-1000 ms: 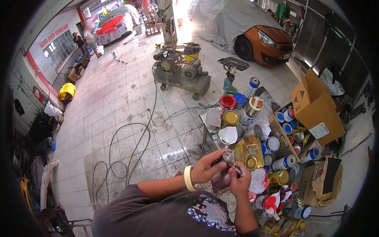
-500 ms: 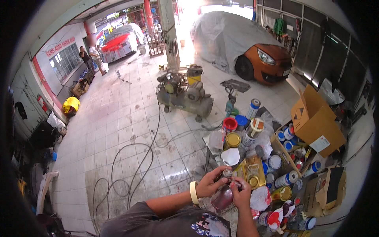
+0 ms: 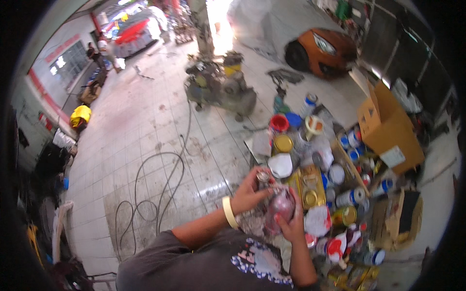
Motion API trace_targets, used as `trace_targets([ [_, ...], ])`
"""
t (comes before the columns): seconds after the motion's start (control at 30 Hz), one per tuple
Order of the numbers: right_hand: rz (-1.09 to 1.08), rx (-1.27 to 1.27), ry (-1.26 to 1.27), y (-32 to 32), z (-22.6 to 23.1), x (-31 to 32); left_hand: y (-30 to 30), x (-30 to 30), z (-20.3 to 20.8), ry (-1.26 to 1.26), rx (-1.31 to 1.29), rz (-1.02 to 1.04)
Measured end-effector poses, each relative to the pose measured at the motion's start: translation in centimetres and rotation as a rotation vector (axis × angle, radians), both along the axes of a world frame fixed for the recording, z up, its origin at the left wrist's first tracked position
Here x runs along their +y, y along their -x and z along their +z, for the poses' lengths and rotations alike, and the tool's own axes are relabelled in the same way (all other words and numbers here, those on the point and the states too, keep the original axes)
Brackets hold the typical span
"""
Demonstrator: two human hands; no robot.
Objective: The person assembles a spray gun, pours red paint into its cup, and adds a clear liquid from a small bottle. The person then wipes the spray gun with a cloth and walks toward a covered car in the garage.
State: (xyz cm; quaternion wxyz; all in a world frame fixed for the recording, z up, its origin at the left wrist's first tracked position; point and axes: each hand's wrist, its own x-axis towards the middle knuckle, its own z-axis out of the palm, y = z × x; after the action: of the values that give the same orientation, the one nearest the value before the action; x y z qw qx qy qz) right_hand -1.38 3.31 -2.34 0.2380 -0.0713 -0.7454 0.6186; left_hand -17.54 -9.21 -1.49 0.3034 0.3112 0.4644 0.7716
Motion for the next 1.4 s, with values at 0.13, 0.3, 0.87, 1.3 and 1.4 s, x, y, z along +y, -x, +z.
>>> trace_targets([
  [0.13,0.029,-0.050,-0.126,-0.3,0.0,-0.1,0.1,-1.8,-0.7,0.033,0.023,0.033],
  [0.3,-0.001,-0.052,-0.131,-1.1,0.5,0.3,-0.7,-0.9,0.6,0.078,-0.063,-0.014],
  [0.87,-0.078,-0.120,-0.062,-1.6,0.6,-1.3,-0.7,-1.3,0.4,0.296,0.268,0.169],
  [1.3,0.032,-0.188,-0.219,-3.1,0.4,-0.5,0.0,-4.2,-1.5,0.307,0.142,-0.177],
  [1.4,0.130,-0.197,-0.095,-2.5,-0.6,-0.2,-0.6,-4.5,-2.3,0.319,-0.023,-0.125],
])
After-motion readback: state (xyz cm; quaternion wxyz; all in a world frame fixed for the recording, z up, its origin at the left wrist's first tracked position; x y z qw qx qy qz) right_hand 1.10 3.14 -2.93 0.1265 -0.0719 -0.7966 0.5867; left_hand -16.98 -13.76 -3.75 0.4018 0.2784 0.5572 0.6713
